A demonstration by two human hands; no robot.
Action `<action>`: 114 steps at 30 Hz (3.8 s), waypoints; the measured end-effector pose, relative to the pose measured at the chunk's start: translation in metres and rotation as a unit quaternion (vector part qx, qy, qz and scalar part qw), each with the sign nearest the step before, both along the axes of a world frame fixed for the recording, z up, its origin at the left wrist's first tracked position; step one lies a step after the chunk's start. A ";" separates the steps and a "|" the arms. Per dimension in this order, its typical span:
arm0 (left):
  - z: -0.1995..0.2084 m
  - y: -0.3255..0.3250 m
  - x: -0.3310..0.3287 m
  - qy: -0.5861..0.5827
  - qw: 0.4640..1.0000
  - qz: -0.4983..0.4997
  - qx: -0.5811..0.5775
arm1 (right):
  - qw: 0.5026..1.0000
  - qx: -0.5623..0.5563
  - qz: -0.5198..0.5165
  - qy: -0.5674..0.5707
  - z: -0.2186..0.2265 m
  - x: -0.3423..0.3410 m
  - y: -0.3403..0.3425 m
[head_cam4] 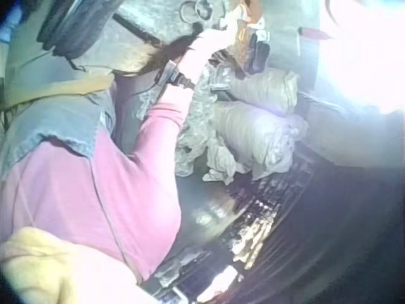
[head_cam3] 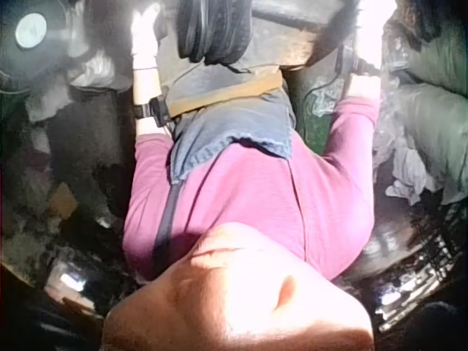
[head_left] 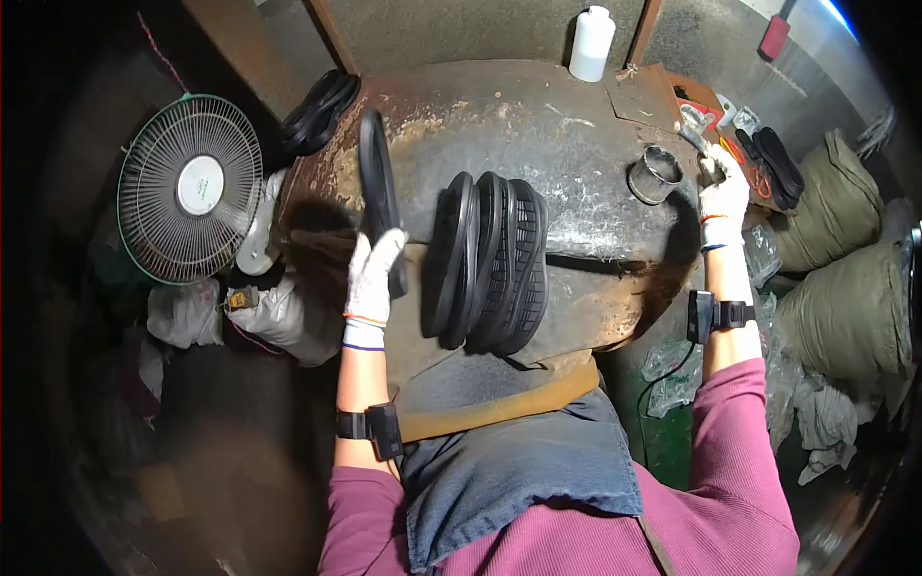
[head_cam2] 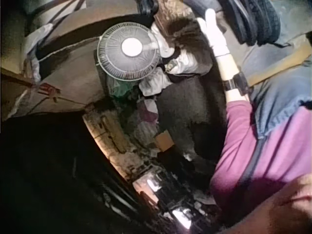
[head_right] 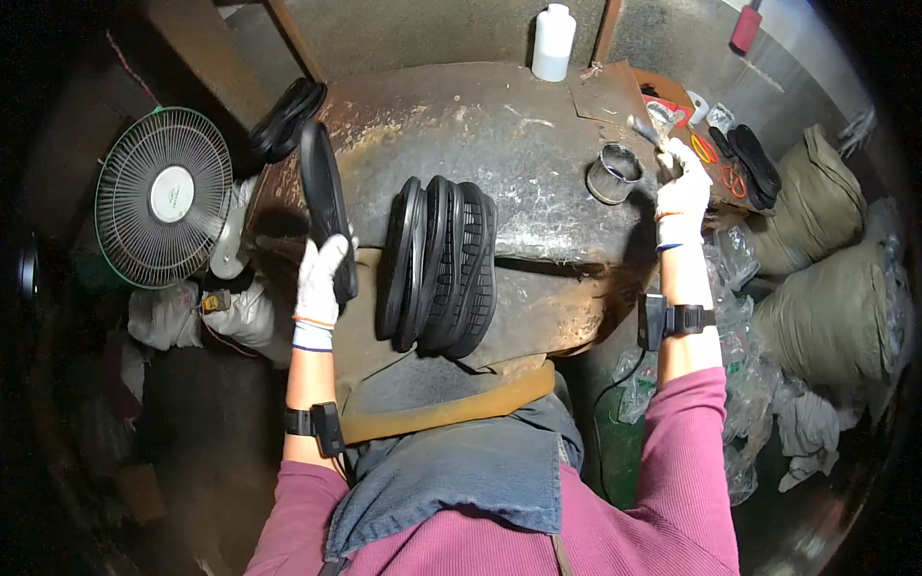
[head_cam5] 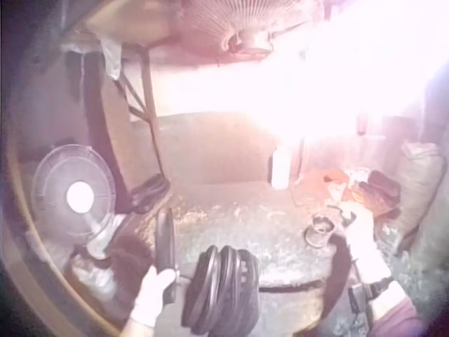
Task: The person unpacks a bag of shoe soles and applies a substance to the bottom and sides of each sole using a brush before placing them aside.
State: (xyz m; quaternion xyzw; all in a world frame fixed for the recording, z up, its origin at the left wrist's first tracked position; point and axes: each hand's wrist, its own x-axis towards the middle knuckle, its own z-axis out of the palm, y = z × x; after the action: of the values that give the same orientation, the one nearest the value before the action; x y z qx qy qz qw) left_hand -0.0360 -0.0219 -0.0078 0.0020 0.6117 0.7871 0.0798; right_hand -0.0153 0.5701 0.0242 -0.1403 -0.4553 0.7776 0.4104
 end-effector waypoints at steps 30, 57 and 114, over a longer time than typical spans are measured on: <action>0.019 0.099 0.056 -0.227 0.777 -0.245 0.534 | 0.889 0.277 0.356 -0.078 0.048 0.115 -0.311; 0.068 0.075 0.090 -0.320 0.860 -0.289 0.272 | 0.689 0.723 -0.038 0.022 0.064 0.034 -0.230; 0.055 0.017 0.048 0.042 0.995 -0.066 -0.064 | 0.827 0.296 0.459 -0.135 0.051 0.109 -0.339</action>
State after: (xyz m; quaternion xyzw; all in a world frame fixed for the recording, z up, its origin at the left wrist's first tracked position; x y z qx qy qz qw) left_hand 0.0119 -0.0050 0.0473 0.0700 0.6624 0.7383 0.1054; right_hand 0.0939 0.2314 0.0755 0.1093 -0.7265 0.6774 -0.0375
